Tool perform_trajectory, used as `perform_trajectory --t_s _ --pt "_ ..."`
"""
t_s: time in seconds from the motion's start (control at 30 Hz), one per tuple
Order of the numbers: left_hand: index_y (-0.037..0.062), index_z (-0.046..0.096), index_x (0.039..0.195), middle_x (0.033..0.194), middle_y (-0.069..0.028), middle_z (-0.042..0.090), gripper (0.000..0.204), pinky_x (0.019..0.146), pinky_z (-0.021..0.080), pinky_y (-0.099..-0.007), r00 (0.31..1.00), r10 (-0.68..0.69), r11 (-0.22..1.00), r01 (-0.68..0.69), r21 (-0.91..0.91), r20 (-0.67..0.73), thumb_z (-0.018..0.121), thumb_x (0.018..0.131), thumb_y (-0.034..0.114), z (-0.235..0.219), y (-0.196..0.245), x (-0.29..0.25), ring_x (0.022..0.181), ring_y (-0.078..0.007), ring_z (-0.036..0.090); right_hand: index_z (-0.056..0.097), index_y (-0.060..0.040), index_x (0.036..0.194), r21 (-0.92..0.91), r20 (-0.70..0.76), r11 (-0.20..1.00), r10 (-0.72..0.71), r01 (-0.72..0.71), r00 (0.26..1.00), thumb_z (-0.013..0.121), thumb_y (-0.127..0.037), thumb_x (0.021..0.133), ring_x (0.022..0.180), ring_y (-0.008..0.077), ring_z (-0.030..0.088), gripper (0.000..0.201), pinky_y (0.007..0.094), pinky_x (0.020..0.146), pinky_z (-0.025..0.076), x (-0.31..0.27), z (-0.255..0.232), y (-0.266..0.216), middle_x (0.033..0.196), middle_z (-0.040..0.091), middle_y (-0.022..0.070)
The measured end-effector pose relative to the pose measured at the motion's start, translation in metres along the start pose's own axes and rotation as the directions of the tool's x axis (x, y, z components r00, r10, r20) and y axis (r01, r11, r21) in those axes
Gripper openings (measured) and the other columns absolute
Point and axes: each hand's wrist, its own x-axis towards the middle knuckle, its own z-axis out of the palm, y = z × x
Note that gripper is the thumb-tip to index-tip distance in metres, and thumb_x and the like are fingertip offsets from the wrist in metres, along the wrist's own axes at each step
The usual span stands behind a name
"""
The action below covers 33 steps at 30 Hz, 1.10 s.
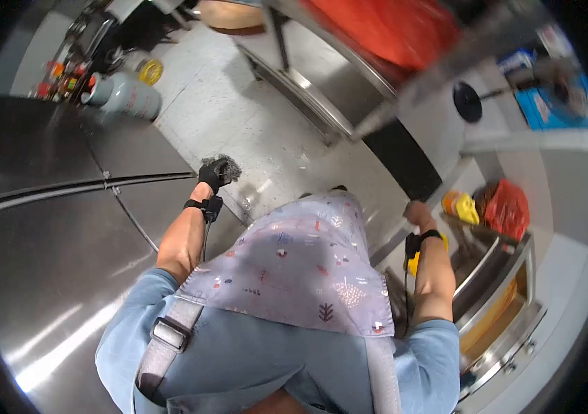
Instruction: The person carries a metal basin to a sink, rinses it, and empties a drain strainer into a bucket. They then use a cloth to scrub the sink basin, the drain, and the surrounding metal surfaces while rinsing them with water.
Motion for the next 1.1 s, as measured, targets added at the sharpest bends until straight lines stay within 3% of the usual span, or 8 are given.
perform_trajectory --t_s 0.17,0.23,0.4,0.53,0.57,0.73,0.83,1.1 --pt "0.0065 0.073 0.108 0.096 -0.0089 0.073 0.023 0.066 0.063 -0.0398 0.973 0.232 0.945 -0.225 0.236 -0.002 0.07 0.092 0.023 -0.004 -0.013 0.044 0.08 -0.0237 0.073 0.072 -0.0034 0.102 0.012 0.111 0.985 -0.17 0.17 0.979 0.058 -0.029 0.087 0.105 0.041 0.065 0.033 0.0499 0.092 0.052 0.051 -0.163 -0.145 0.111 0.069 0.0211" --pt "0.0054 0.073 0.107 0.096 -0.009 0.074 0.024 0.064 0.062 -0.0398 0.965 0.256 0.961 -0.248 -0.12 0.052 0.07 0.091 0.023 0.005 0.003 0.053 0.078 -0.0249 0.073 0.071 -0.0057 0.107 -0.015 0.21 0.954 -0.29 0.3 0.934 0.057 -0.027 0.087 0.103 0.0413 0.065 0.033 0.051 0.09 0.052 0.13 -0.173 -0.185 0.111 0.069 0.0207" --pt "0.009 0.07 0.107 0.095 -0.0093 0.075 0.019 0.062 0.061 -0.0384 0.991 0.078 0.984 -0.095 -0.152 -0.113 0.07 0.092 0.022 0.055 0.127 0.039 0.079 -0.0237 0.074 0.074 -0.0011 0.103 0.02 0.1 0.901 -0.434 0.434 0.895 0.056 -0.017 0.087 0.108 0.0408 0.066 0.029 0.0473 0.093 0.053 0.21 -0.313 -0.367 0.114 0.068 0.0251" --pt "0.0056 0.066 0.108 0.095 -0.0125 0.074 0.025 0.058 0.06 -0.0416 0.976 0.218 0.917 -0.201 -0.345 0.011 0.074 0.086 0.016 0.065 0.238 0.103 0.077 -0.029 0.074 0.075 -0.0037 0.098 -0.097 0.091 0.797 -0.59 0.597 0.802 0.058 -0.019 0.083 0.1 0.0397 0.069 0.027 0.0464 0.087 0.055 0.301 -0.414 -0.465 0.105 0.072 0.0226" --pt "0.0024 0.068 0.107 0.097 -0.0142 0.074 0.023 0.061 0.061 -0.0422 0.969 0.245 0.888 -0.21 -0.408 0.034 0.071 0.088 0.015 0.05 0.246 0.161 0.079 -0.0296 0.074 0.075 -0.0022 0.095 -0.127 0.072 0.749 -0.647 0.65 0.759 0.058 -0.017 0.084 0.099 0.0392 0.07 0.025 0.0453 0.085 0.056 0.318 -0.443 -0.485 0.103 0.072 0.0219" --pt "0.0014 0.069 0.107 0.098 -0.0143 0.074 0.023 0.062 0.061 -0.0405 0.894 0.449 0.843 -0.429 -0.325 -0.017 0.071 0.089 0.016 0.004 0.418 0.156 0.081 -0.0287 0.074 0.076 -0.004 0.09 -0.223 0.069 0.716 -0.665 0.661 0.743 0.062 -0.013 0.08 0.088 0.0363 0.072 0.019 0.0451 0.073 0.057 0.397 -0.58 -0.579 0.095 0.074 0.0186" --pt "0.0041 0.068 0.113 0.102 -0.0123 0.074 0.028 0.064 0.061 -0.0432 0.889 0.45 0.82 -0.449 -0.356 -0.083 0.071 0.09 0.02 -0.059 0.45 0.163 0.087 -0.0295 0.074 0.074 -0.0038 0.101 -0.249 0.168 0.673 -0.678 0.696 0.716 0.059 -0.012 0.083 0.101 0.0383 0.069 0.026 0.0457 0.086 0.055 0.437 -0.634 -0.641 0.107 0.072 0.0198" --pt "0.0105 0.067 0.114 0.103 -0.0124 0.074 0.028 0.065 0.056 -0.0443 0.955 0.218 0.839 -0.289 -0.461 -0.203 0.065 0.09 0.026 -0.153 0.541 0.238 0.089 -0.0303 0.072 0.075 -0.0001 0.083 -0.303 -0.124 0.623 -0.776 0.721 0.618 0.061 -0.006 0.078 0.087 0.0364 0.072 0.016 0.0437 0.072 0.057 0.562 -0.755 -0.725 0.091 0.074 0.0186"
